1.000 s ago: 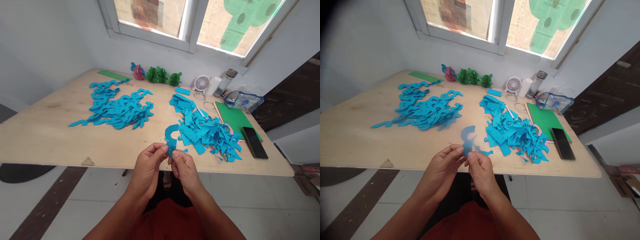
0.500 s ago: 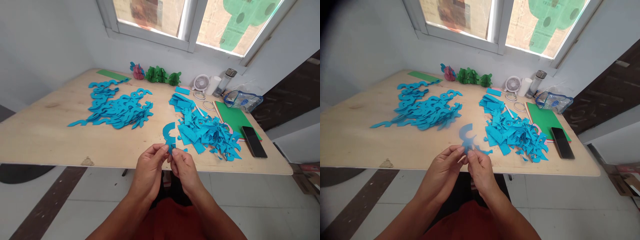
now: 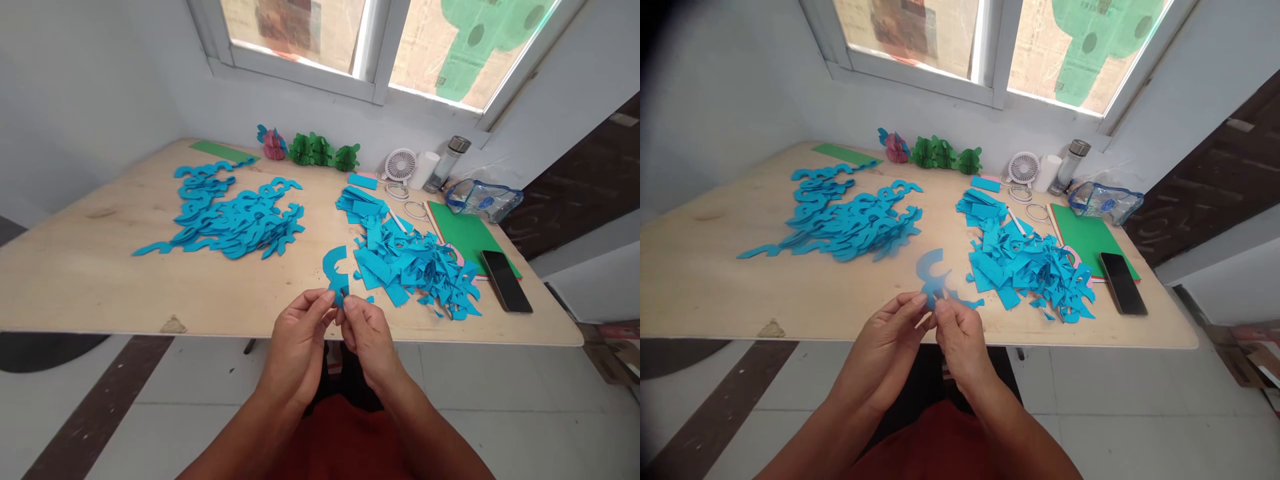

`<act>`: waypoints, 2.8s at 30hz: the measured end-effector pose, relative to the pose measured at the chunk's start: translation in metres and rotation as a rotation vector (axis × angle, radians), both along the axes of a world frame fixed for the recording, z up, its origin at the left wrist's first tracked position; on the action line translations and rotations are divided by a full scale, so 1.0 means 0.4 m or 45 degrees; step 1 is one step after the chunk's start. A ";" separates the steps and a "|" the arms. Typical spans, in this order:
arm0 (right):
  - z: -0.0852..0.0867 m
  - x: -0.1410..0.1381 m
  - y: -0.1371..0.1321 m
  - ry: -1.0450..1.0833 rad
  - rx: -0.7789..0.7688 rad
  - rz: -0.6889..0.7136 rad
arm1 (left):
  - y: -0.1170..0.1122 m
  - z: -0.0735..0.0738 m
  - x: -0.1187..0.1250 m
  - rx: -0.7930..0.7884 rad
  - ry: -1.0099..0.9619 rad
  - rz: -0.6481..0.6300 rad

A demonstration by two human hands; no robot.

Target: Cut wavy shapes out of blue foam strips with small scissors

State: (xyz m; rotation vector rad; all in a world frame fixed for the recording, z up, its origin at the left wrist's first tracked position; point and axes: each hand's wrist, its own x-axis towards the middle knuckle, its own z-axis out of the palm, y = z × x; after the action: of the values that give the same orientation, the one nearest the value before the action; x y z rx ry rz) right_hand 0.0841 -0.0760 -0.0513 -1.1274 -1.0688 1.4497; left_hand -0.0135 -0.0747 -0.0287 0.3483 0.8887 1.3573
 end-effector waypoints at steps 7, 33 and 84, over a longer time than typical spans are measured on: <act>0.001 0.024 -0.006 0.044 -0.059 -0.034 | 0.008 -0.014 -0.013 -0.009 0.002 -0.017; 0.021 0.037 -0.002 -0.372 0.194 -0.114 | 0.016 -0.006 -0.016 -0.040 0.270 -0.188; -0.080 0.143 -0.008 -0.148 0.083 -0.542 | 0.158 -0.044 -0.275 0.513 2.018 -0.565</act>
State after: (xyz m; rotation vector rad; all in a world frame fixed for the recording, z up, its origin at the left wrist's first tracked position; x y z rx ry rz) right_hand 0.1413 -0.0794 -0.0832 -1.3116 -0.8799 1.0184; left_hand -0.1236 -0.0114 -0.0461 1.9585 1.6159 0.6202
